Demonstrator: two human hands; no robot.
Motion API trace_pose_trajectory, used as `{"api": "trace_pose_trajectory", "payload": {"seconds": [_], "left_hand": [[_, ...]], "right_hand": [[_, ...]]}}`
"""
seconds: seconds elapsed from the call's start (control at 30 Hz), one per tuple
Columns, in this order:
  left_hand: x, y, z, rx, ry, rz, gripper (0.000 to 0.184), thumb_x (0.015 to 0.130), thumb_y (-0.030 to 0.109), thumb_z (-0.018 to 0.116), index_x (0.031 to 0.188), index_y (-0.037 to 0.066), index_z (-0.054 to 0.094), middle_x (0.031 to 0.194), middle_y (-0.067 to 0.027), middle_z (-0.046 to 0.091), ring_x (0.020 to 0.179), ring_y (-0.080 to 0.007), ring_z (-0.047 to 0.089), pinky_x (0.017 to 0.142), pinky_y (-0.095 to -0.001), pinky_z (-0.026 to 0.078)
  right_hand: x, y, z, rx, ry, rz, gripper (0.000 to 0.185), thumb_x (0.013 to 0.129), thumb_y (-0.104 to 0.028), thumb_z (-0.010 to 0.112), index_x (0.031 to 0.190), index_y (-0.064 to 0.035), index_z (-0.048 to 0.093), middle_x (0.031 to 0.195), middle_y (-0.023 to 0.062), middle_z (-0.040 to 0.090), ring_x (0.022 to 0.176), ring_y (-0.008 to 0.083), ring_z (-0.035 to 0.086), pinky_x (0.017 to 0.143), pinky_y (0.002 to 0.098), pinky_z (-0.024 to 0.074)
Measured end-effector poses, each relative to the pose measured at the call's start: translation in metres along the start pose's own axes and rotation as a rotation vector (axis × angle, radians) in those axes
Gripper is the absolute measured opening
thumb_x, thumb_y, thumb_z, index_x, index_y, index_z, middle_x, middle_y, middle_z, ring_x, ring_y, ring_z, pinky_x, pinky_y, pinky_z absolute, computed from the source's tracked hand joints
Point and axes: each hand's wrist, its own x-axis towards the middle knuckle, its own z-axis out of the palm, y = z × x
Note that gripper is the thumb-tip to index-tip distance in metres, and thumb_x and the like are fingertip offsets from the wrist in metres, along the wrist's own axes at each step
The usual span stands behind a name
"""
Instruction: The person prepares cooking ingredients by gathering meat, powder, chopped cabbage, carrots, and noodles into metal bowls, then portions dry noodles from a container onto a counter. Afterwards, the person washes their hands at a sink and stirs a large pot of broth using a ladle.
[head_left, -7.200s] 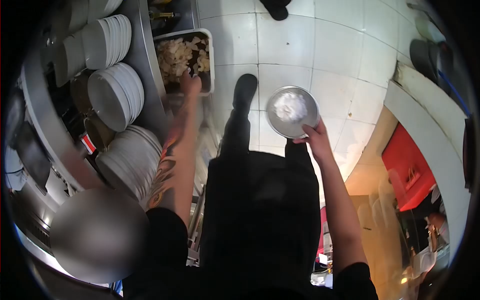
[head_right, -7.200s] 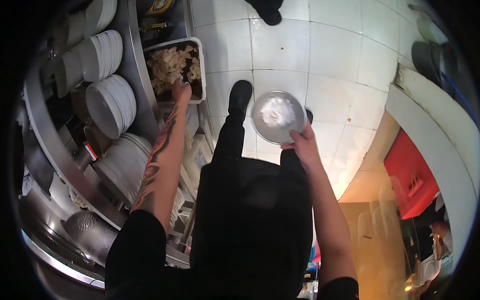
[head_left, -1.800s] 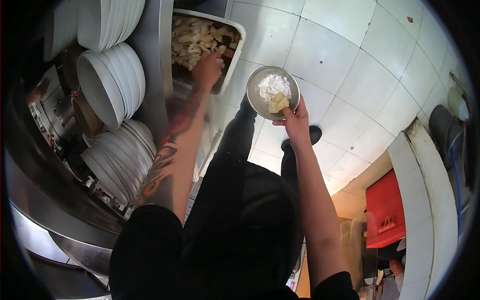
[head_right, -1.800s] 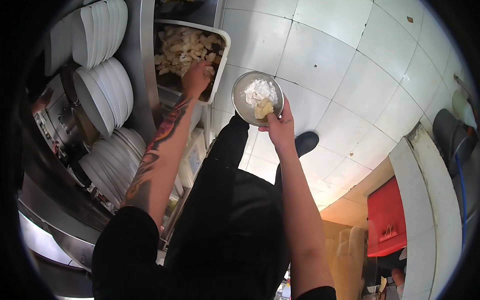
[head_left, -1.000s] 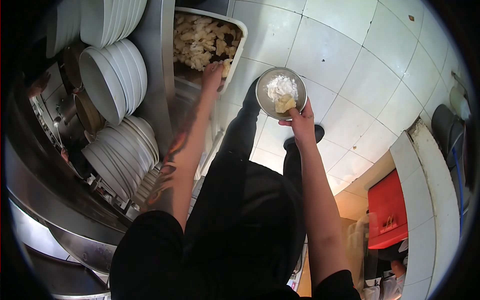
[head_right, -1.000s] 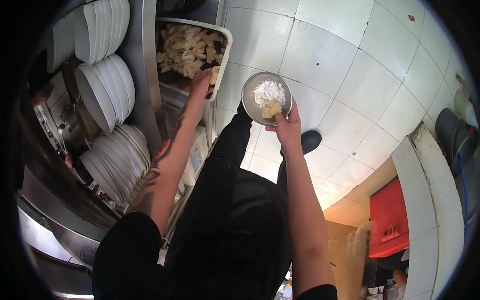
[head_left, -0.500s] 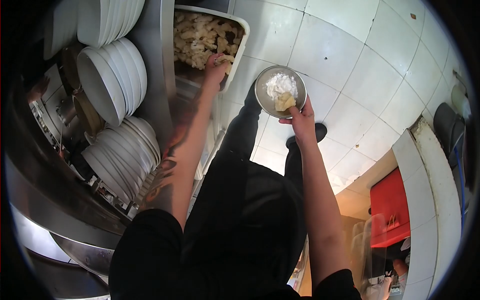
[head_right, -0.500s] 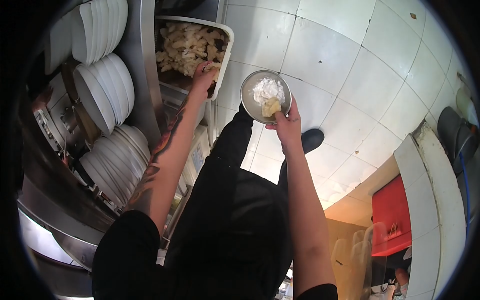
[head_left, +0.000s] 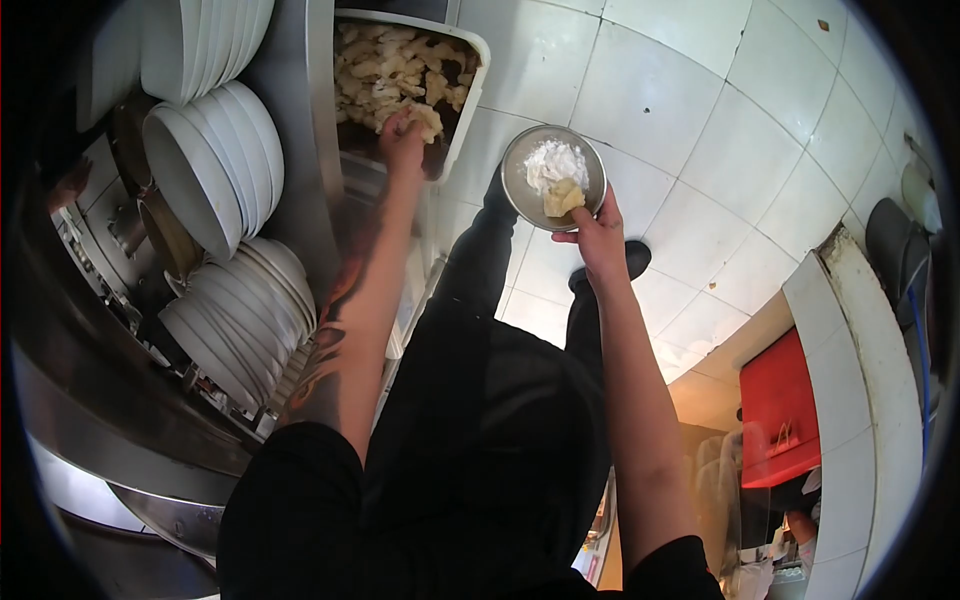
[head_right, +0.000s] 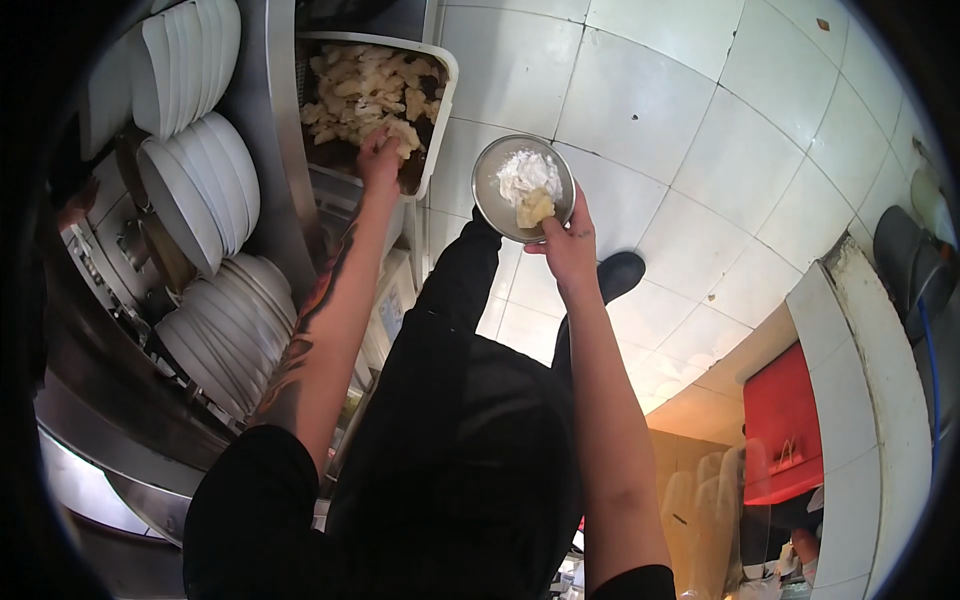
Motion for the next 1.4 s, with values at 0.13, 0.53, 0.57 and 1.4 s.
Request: {"api": "trace_pose_trajectory", "payload": {"seconds": [0.13,0.53,0.57,1.4], "left_hand": [[0.003,-0.004,-0.006,0.187,0.103,0.083,0.034,0.088,0.007,0.077,0.121,0.004,0.069,0.101,-0.0066,0.070,0.075,-0.0122,0.064,0.057,-0.0262,0.051],[-0.017,0.017,-0.020,0.252,-0.105,0.048,0.016,0.093,0.012,0.073,0.107,0.004,0.076,0.103,-0.0034,0.075,0.092,-0.0134,0.068,0.081,-0.0282,0.052],[-0.017,0.012,-0.024,0.472,-0.177,0.087,0.018,0.092,0.016,0.073,0.106,0.004,0.076,0.101,-0.0049,0.076,0.091,-0.0141,0.068,0.082,-0.0288,0.053],[-0.267,0.191,-0.044,0.321,-0.533,0.269,0.040,0.101,0.025,0.067,0.136,0.007,0.063,0.135,-0.0072,0.063,0.118,-0.0161,0.059,0.091,-0.0307,0.050]], "right_hand": [[0.002,0.004,-0.003,0.007,0.017,-0.011,0.063,0.090,0.004,0.049,0.151,-0.0108,0.042,0.127,0.0132,0.064,0.099,0.0217,0.072,0.063,0.0301,0.0659],[-0.010,-0.007,-0.004,-0.032,0.009,0.005,0.066,0.091,0.003,0.050,0.155,-0.0114,0.039,0.131,0.0129,0.061,0.100,0.0220,0.071,0.064,0.0300,0.0661],[-0.011,-0.011,-0.003,-0.033,0.005,-0.008,0.066,0.091,0.003,0.050,0.155,-0.0114,0.039,0.131,0.0129,0.061,0.100,0.0220,0.071,0.064,0.0300,0.0661],[-0.136,-0.038,0.019,-0.014,-0.113,-0.030,0.060,0.095,0.000,0.053,0.153,-0.0107,0.040,0.133,0.0124,0.062,0.104,0.0251,0.071,0.066,0.0349,0.0663]]}}
